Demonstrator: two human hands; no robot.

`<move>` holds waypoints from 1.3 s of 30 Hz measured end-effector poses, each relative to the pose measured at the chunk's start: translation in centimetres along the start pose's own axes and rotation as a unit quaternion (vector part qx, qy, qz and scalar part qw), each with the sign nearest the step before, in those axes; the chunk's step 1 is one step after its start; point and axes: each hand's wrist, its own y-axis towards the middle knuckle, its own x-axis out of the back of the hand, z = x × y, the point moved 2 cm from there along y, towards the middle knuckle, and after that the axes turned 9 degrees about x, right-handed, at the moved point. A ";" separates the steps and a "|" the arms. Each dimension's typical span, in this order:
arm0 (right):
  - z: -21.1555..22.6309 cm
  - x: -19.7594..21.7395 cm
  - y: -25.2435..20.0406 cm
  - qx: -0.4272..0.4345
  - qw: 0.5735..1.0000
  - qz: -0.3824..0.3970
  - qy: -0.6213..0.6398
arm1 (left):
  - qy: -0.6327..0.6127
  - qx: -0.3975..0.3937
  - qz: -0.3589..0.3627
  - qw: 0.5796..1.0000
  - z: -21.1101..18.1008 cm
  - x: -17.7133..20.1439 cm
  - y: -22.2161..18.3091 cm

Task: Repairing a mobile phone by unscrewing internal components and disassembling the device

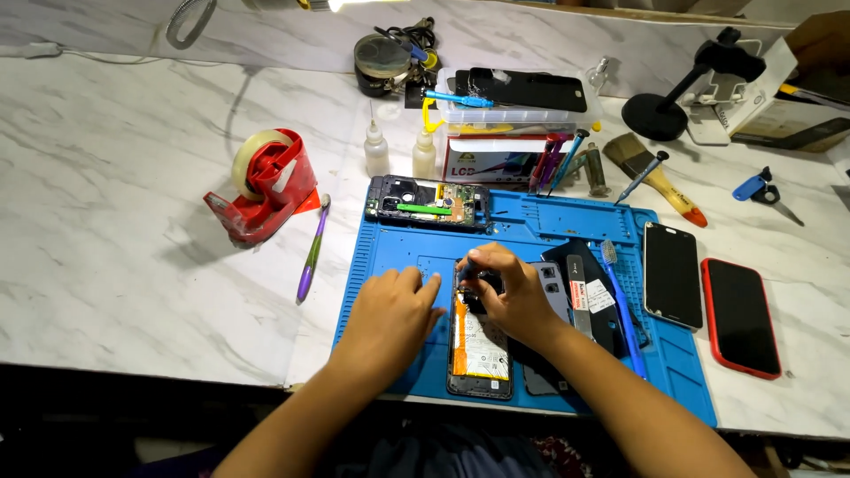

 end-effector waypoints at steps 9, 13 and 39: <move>1.0 3.5 2.6 -0.021 0.995 0.054 -0.086 | -0.342 -0.062 0.178 0.920 1.9 0.1 7.1; 2.1 4.0 3.9 -0.003 0.989 0.091 -0.114 | -0.491 -0.084 0.185 0.847 2.1 -1.8 7.1; 2.9 6.7 5.4 -0.008 0.982 0.146 -0.121 | -0.534 -0.037 -0.007 0.845 0.8 -3.6 6.7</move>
